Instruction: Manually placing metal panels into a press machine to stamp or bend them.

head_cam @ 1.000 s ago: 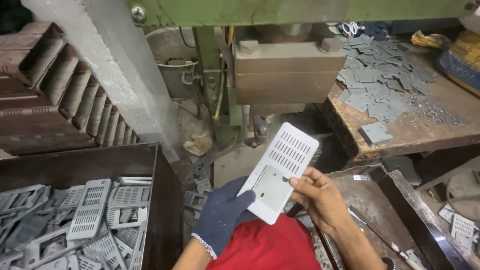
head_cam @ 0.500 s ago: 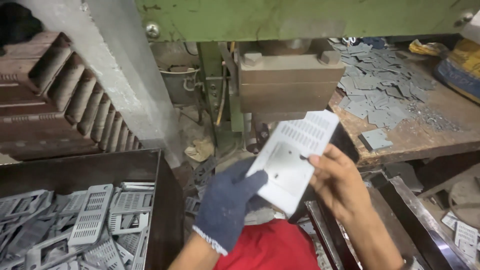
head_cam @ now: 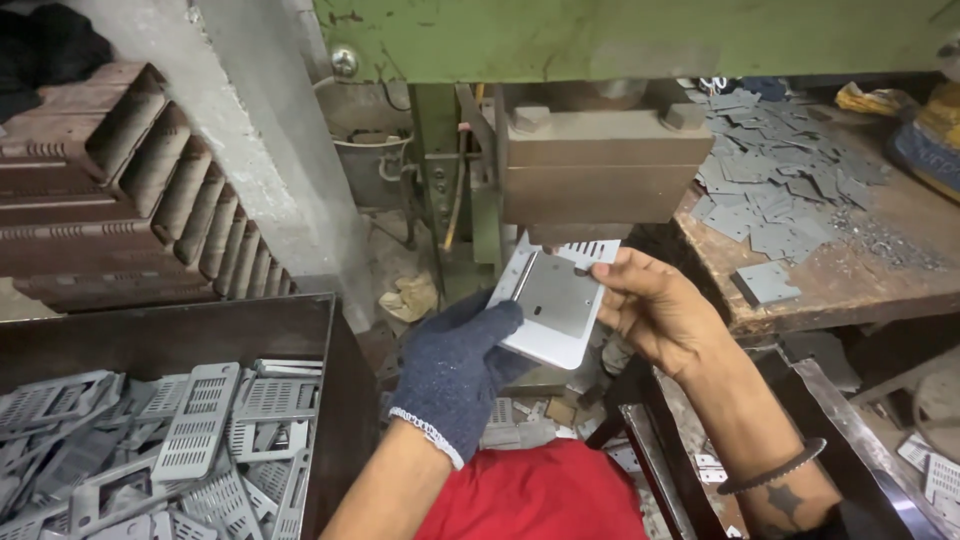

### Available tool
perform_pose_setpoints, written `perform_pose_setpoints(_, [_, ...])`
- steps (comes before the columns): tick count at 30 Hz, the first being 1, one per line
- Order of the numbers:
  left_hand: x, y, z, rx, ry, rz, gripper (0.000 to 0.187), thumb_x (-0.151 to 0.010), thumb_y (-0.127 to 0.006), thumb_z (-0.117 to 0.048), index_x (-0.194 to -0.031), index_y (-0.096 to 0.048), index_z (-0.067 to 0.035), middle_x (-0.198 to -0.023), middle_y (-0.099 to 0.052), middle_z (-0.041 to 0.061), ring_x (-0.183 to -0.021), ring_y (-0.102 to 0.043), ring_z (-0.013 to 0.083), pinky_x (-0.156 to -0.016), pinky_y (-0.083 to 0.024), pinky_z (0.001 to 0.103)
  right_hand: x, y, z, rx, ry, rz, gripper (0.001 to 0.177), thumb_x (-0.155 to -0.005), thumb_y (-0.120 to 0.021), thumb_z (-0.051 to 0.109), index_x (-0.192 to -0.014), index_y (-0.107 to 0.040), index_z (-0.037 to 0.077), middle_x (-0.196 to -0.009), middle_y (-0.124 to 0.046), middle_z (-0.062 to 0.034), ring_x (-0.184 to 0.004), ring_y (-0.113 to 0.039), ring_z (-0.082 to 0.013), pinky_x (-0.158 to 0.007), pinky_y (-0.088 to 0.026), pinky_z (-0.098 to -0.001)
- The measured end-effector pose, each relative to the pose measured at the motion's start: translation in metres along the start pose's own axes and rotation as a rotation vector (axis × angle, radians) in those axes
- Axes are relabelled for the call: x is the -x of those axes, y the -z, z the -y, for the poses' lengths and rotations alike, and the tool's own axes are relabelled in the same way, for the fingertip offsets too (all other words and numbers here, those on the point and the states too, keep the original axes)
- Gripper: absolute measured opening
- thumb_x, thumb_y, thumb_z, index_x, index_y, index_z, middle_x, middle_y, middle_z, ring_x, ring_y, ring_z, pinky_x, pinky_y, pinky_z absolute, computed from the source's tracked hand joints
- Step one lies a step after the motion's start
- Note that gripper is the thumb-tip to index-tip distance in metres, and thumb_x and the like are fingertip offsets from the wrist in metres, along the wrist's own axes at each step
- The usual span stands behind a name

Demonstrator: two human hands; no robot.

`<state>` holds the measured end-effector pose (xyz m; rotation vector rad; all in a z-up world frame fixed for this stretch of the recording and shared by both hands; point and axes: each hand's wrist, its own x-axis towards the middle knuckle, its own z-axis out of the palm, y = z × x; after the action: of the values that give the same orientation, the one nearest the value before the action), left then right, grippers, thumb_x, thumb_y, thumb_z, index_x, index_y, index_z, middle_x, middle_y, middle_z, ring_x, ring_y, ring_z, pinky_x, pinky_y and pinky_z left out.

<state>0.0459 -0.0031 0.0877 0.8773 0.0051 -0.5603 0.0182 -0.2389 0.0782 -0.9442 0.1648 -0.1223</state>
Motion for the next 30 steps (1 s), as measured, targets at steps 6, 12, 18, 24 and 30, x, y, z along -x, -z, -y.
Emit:
perform_pose_setpoints(6, [0.000, 0.003, 0.002, -0.015, -0.001, -0.035, 0.038, -0.083, -0.070, -0.007, -0.120, -0.071, 0.004, -0.108, -0.076, 0.015, -0.093, -0.074, 0.0264, -0.078, -0.063, 0.039, -0.008, 0.012, -0.001, 0.007, -0.017, 0.030, 0.013, -0.093, -0.067, -0.002, -0.086, -0.063, 0.008, -0.096, -0.074, -0.0079, -0.087, -0.074, -0.0164, -0.088, -0.063, -0.0383])
perform_pose_setpoints(12, [-0.002, 0.009, 0.006, 0.022, -0.001, 0.002, 0.038, -0.083, -0.073, -0.011, -0.119, -0.070, 0.002, -0.107, -0.074, 0.012, -0.093, -0.072, 0.0244, -0.083, -0.062, 0.039, -0.014, 0.026, -0.006, -0.001, -0.026, 0.053, 0.013, -0.091, -0.065, -0.007, -0.081, -0.063, 0.001, -0.093, -0.073, -0.0155, -0.087, -0.074, -0.0224, -0.089, -0.061, -0.0395])
perform_pose_setpoints(18, [-0.001, 0.007, 0.002, -0.048, 0.030, 0.003, 0.039, -0.082, -0.071, -0.015, -0.117, -0.070, 0.001, -0.107, -0.075, 0.014, -0.093, -0.073, 0.0264, -0.079, -0.063, 0.042, -0.009, 0.013, -0.004, -0.085, -0.031, 0.085, 0.018, -0.087, -0.065, -0.008, -0.075, -0.059, 0.004, -0.092, -0.072, -0.0126, -0.090, -0.076, -0.0237, -0.092, -0.064, -0.0424])
perform_pose_setpoints(24, [-0.004, 0.000, -0.003, -0.066, 0.049, 0.009, 0.037, -0.082, -0.070, -0.014, -0.115, -0.071, 0.001, -0.105, -0.076, 0.012, -0.091, -0.074, 0.0250, -0.077, -0.064, 0.041, -0.019, 0.022, -0.001, -0.048, -0.022, 0.039, 0.019, -0.092, -0.068, -0.007, -0.082, -0.059, 0.006, -0.094, -0.072, -0.0104, -0.087, -0.073, -0.0219, -0.088, -0.063, -0.0387])
perform_pose_setpoints(30, [-0.021, 0.002, 0.006, -0.015, 0.033, 0.035, 0.029, -0.084, -0.074, -0.013, -0.110, -0.071, 0.001, -0.101, -0.074, 0.011, -0.088, -0.071, 0.0255, -0.077, -0.062, 0.038, -0.029, 0.024, 0.008, -0.024, -0.026, 0.035, 0.017, -0.091, -0.067, -0.007, -0.096, -0.057, 0.006, -0.103, -0.072, -0.0126, -0.097, -0.074, -0.0234, -0.093, -0.063, -0.0386])
